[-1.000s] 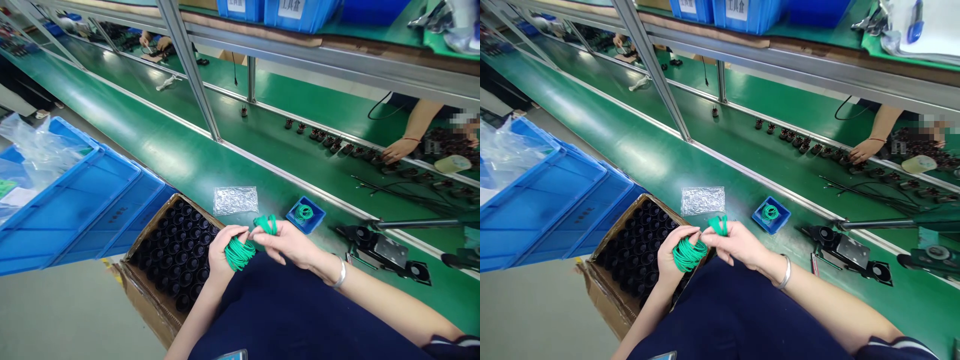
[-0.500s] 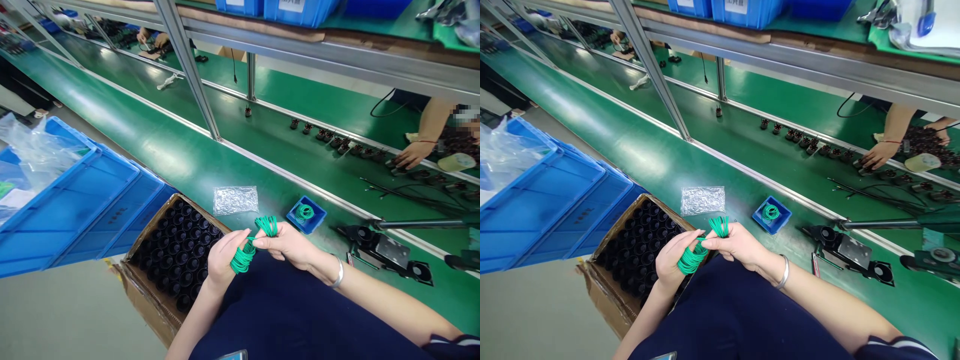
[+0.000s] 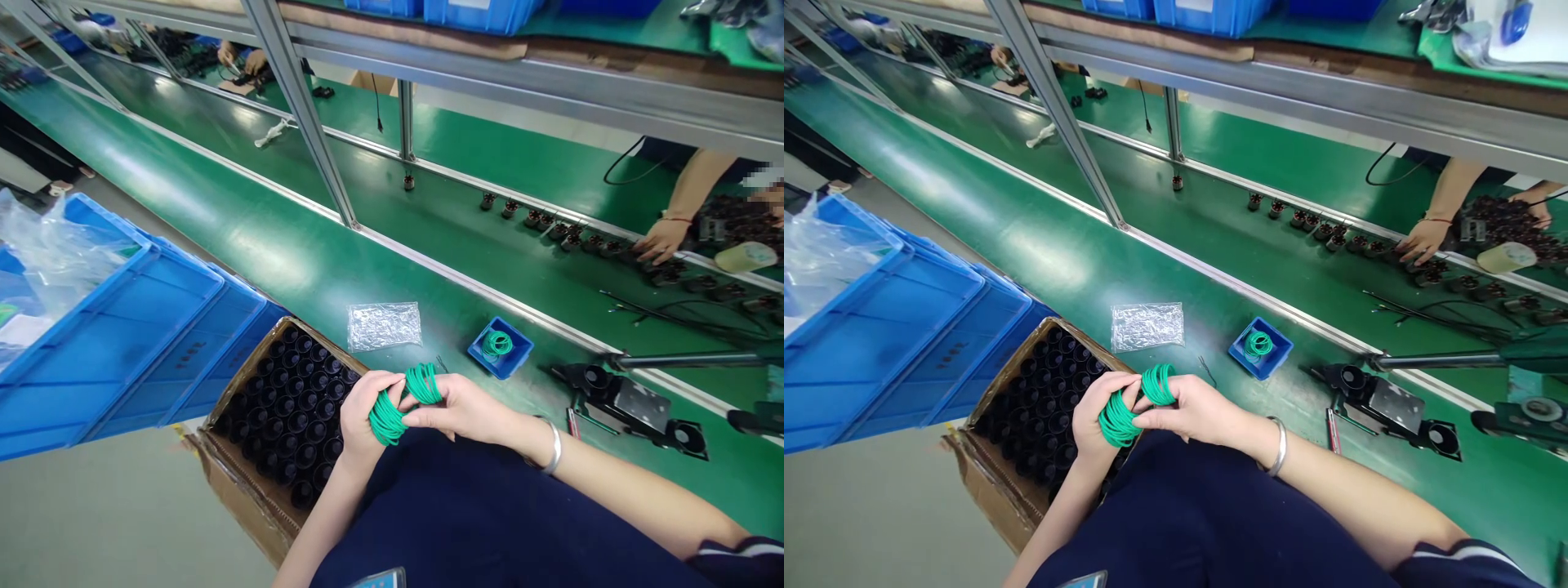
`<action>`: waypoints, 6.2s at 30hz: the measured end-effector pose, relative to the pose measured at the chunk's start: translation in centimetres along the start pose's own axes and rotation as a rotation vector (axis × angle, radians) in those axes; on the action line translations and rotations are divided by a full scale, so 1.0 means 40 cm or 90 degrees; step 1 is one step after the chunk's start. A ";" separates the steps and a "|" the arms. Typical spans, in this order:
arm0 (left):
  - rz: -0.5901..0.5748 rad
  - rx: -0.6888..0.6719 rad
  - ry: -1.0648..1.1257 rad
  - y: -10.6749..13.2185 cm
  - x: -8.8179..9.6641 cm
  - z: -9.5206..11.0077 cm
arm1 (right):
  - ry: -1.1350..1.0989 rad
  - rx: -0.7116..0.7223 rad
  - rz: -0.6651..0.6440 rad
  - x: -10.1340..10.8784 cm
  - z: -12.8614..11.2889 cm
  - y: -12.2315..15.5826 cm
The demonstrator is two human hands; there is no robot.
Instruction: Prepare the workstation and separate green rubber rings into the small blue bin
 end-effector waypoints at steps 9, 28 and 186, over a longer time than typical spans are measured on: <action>-0.070 -0.124 -0.031 0.024 -0.002 0.014 | -0.159 -0.037 0.061 0.025 0.032 -0.002; -0.142 -0.289 -0.086 0.040 -0.009 0.031 | -0.392 -0.146 0.014 0.013 0.048 0.013; -0.020 0.123 0.286 0.031 0.013 -0.036 | -0.215 -0.040 0.130 0.034 0.016 0.013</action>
Point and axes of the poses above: each hand's wrist, its own y-axis away from the middle knuckle, its own x-axis out of the back of the hand, z = x × y, the point moved 7 cm from there along -y, towards the middle knuckle, and after that the axes turned 1 degree about -y, right-handed, at the moved point
